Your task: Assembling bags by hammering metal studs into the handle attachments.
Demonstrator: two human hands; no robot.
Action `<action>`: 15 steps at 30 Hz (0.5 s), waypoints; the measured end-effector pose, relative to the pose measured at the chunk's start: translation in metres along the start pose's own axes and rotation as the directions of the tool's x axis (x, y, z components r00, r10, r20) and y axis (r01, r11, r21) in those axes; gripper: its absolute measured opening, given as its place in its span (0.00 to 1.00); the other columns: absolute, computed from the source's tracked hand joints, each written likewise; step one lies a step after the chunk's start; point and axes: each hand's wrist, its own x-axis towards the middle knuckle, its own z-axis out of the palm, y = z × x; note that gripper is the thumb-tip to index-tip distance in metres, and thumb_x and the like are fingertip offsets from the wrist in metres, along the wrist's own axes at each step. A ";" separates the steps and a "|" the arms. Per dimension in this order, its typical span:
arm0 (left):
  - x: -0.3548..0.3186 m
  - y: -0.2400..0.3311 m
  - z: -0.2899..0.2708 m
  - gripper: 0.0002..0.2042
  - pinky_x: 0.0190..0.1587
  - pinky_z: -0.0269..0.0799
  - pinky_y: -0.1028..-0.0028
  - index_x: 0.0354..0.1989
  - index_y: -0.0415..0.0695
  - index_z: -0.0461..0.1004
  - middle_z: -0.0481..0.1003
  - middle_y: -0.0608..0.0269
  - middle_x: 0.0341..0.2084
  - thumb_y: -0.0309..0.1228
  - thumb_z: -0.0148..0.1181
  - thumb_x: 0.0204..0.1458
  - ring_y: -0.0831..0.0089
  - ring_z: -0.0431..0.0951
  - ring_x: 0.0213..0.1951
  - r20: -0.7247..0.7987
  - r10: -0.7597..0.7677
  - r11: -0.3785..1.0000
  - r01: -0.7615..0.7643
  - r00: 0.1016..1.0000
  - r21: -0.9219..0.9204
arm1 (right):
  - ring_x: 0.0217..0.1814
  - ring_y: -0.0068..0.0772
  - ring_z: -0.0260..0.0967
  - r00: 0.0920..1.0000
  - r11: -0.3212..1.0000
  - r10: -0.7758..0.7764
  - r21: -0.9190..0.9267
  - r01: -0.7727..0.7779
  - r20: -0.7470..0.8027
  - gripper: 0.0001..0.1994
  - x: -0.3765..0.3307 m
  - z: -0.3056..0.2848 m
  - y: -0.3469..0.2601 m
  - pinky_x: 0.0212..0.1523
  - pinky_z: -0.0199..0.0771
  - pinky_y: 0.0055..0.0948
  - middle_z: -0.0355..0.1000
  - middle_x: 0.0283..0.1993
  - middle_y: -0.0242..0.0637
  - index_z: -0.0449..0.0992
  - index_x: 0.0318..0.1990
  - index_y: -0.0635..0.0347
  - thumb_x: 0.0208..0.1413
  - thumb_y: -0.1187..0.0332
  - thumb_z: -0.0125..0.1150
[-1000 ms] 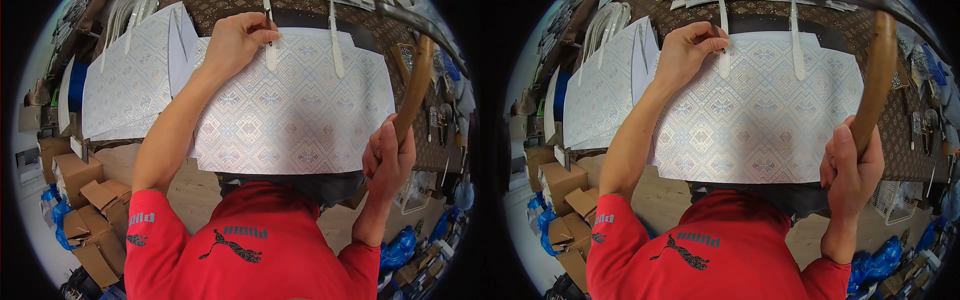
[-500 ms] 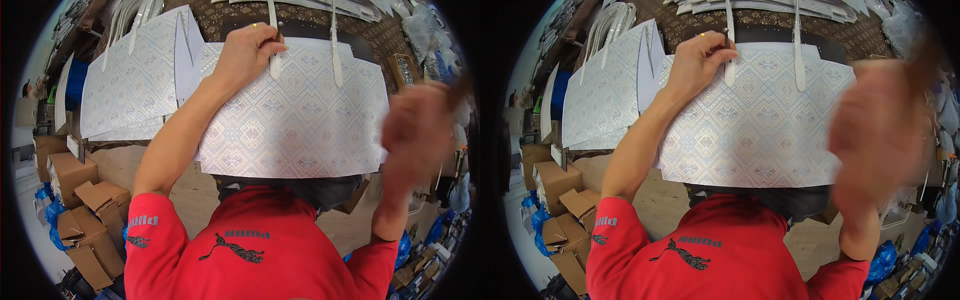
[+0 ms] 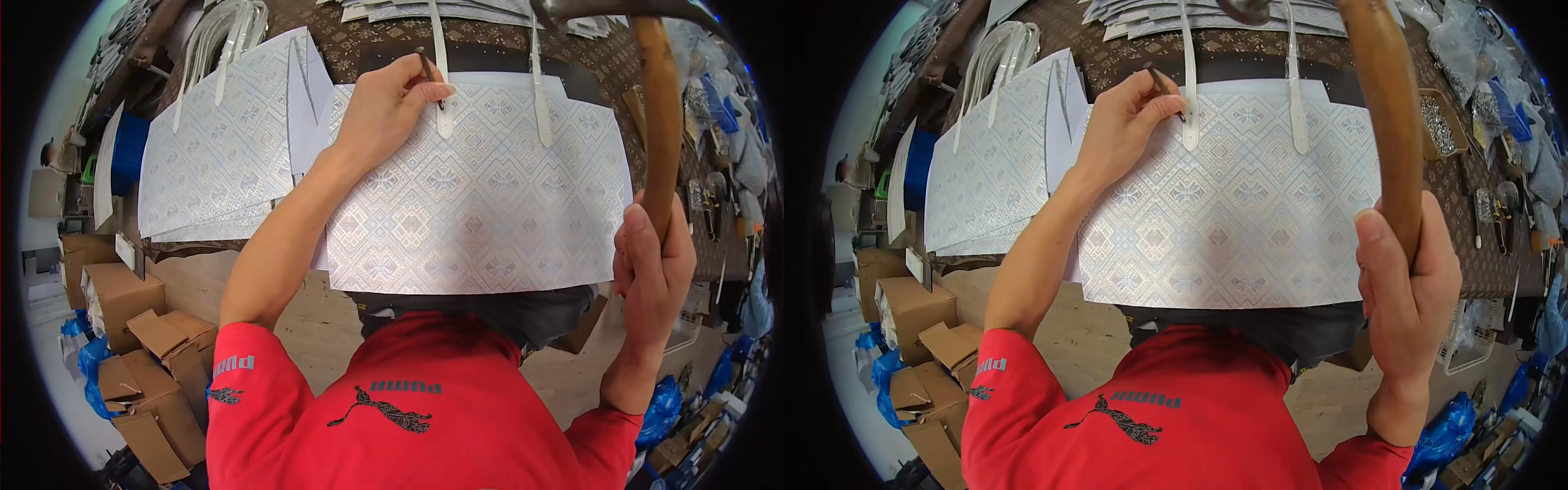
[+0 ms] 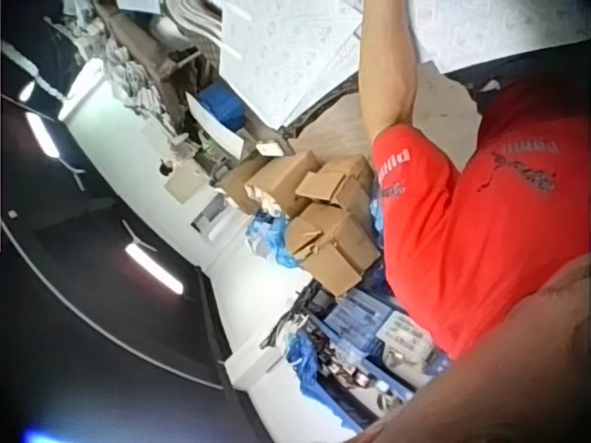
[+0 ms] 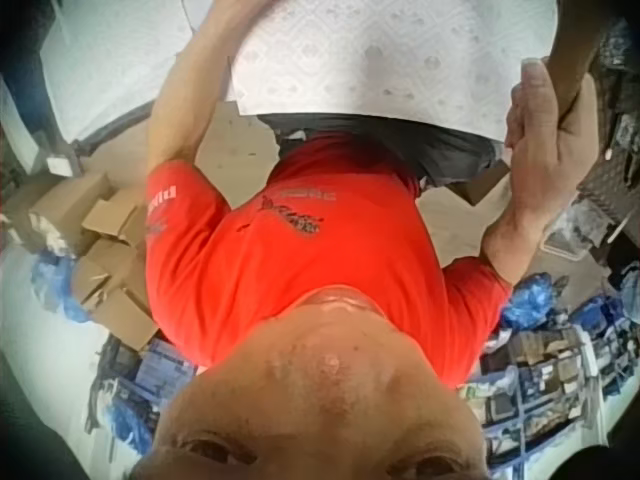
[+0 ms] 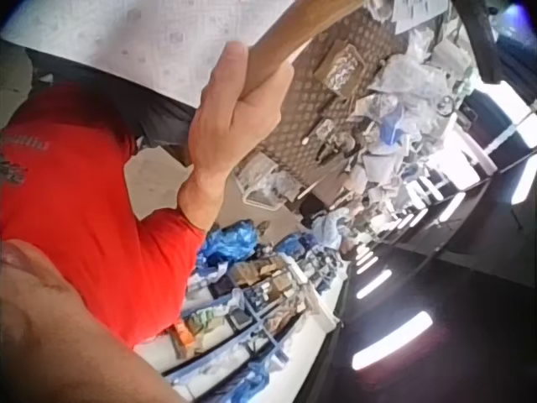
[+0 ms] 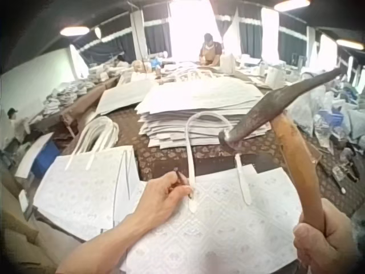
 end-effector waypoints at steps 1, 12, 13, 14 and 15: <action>-0.004 0.000 0.001 0.09 0.30 0.67 0.74 0.36 0.38 0.78 0.77 0.60 0.22 0.32 0.64 0.58 0.75 0.70 0.23 0.011 -0.027 1.000 0.027 1.000 -0.011 | 0.19 0.07 0.54 1.000 1.000 0.002 -0.015 -0.001 0.022 0.08 0.000 -0.001 0.003 0.18 0.50 0.14 0.61 0.21 0.21 0.71 0.37 0.59 0.67 0.66 0.58; -0.013 0.002 0.005 0.08 0.32 0.67 0.75 0.36 0.39 0.78 0.78 0.63 0.24 0.31 0.63 0.59 0.77 0.72 0.26 0.097 -0.040 0.997 0.033 0.995 0.066 | 0.20 0.10 0.55 0.997 0.994 -0.035 -0.104 0.043 0.074 0.07 0.000 0.000 0.026 0.20 0.51 0.18 0.61 0.21 0.21 0.71 0.36 0.61 0.65 0.69 0.60; -0.013 0.003 0.005 0.08 0.30 0.68 0.73 0.35 0.38 0.78 0.78 0.59 0.23 0.31 0.63 0.58 0.75 0.73 0.24 0.085 -0.008 0.998 0.003 0.996 0.061 | 0.21 0.10 0.55 0.996 0.994 -0.038 -0.099 0.046 0.078 0.06 0.000 0.001 0.026 0.20 0.51 0.17 0.62 0.21 0.22 0.72 0.37 0.61 0.65 0.70 0.60; -0.013 0.003 0.005 0.08 0.30 0.68 0.73 0.35 0.38 0.78 0.78 0.59 0.23 0.31 0.63 0.58 0.75 0.73 0.24 0.084 -0.010 0.998 0.005 0.996 0.060 | 0.21 0.10 0.55 0.996 0.994 -0.042 -0.095 0.049 0.082 0.06 0.000 0.001 0.026 0.20 0.51 0.17 0.62 0.21 0.22 0.72 0.37 0.61 0.65 0.70 0.60; -0.012 0.005 0.005 0.08 0.31 0.68 0.73 0.35 0.38 0.78 0.78 0.58 0.24 0.31 0.63 0.58 0.72 0.74 0.24 0.100 -0.010 0.996 0.001 0.995 0.087 | 0.21 0.10 0.56 0.995 0.995 -0.045 -0.089 0.053 0.086 0.05 0.001 0.001 0.026 0.20 0.51 0.17 0.63 0.21 0.22 0.72 0.38 0.61 0.64 0.71 0.60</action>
